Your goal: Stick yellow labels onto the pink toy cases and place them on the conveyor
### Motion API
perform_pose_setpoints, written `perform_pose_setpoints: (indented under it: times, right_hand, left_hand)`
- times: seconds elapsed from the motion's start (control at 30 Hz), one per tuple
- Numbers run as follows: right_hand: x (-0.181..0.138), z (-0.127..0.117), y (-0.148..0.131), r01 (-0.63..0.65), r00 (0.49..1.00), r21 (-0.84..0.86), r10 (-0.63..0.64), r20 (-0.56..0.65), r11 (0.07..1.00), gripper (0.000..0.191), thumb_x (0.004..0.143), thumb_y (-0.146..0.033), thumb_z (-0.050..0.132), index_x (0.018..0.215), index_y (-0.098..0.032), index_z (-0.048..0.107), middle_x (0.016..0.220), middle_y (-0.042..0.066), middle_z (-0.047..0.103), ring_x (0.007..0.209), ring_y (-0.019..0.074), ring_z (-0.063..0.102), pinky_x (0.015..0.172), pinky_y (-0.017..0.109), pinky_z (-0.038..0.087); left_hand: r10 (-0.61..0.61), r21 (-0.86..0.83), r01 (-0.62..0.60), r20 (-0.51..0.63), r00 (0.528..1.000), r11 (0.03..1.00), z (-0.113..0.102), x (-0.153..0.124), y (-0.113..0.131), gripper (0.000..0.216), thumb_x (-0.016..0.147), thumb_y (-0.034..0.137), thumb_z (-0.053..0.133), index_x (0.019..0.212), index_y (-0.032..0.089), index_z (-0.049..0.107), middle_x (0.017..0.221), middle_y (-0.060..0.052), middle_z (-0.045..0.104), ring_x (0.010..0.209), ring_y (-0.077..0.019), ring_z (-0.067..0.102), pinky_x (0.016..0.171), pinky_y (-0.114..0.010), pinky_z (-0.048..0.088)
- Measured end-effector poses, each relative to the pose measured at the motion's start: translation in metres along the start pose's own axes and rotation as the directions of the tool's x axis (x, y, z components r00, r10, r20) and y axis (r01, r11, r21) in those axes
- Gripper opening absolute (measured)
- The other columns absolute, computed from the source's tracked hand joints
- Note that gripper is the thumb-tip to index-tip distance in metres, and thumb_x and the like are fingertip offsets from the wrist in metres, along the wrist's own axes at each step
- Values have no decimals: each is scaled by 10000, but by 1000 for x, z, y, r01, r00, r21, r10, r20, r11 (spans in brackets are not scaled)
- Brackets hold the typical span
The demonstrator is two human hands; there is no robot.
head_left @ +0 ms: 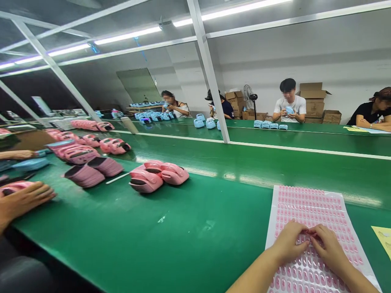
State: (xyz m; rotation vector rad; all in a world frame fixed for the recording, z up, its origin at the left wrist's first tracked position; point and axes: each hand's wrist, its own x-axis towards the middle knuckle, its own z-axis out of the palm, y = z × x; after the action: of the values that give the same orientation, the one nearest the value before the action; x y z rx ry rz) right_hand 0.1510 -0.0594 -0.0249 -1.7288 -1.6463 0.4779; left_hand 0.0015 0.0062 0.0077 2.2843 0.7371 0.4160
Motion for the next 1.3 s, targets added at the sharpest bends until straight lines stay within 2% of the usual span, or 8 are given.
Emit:
perform_pose_setpoints:
  times: [0.6,0.8,0.97,1.3]
  right_hand:
    - [1,-1,1,15,1000,-16,-14,4,1000,233,781,-298,409,812,-197,617,810,69,638,791,222,580,717,355,396]
    - [2,-2,7,22,997,-20,-20,76,1000,221,776,-301,435,848,-210,623,845,65,643,818,219,584,729,345,400]
    - [1,-1,2,13,1000,-29,-13,16,999,241,780,-300,408,824,-202,623,819,69,639,804,223,579,725,353,395]
    - [0,-2,-1,-6,1000,-16,6,18,1000,265,785,-325,389,826,-207,623,819,73,631,815,225,567,741,357,390]
  left_hand:
    - [17,-8,-17,2,1000,1000,0,0,-2,276,722,187,580,998,183,574,981,-44,634,917,-184,531,862,-311,379]
    - [21,-10,-21,0,1000,1000,0,0,-1,273,724,188,577,997,186,579,979,-41,639,907,-182,538,884,-317,365]
    - [13,-11,-13,10,1000,1000,0,0,-1,261,737,205,562,997,189,579,977,-43,634,910,-189,531,849,-312,386]
    - [-1,-16,1,8,1000,1000,0,0,-2,277,730,209,575,1007,195,574,991,-40,626,925,-189,522,857,-315,384]
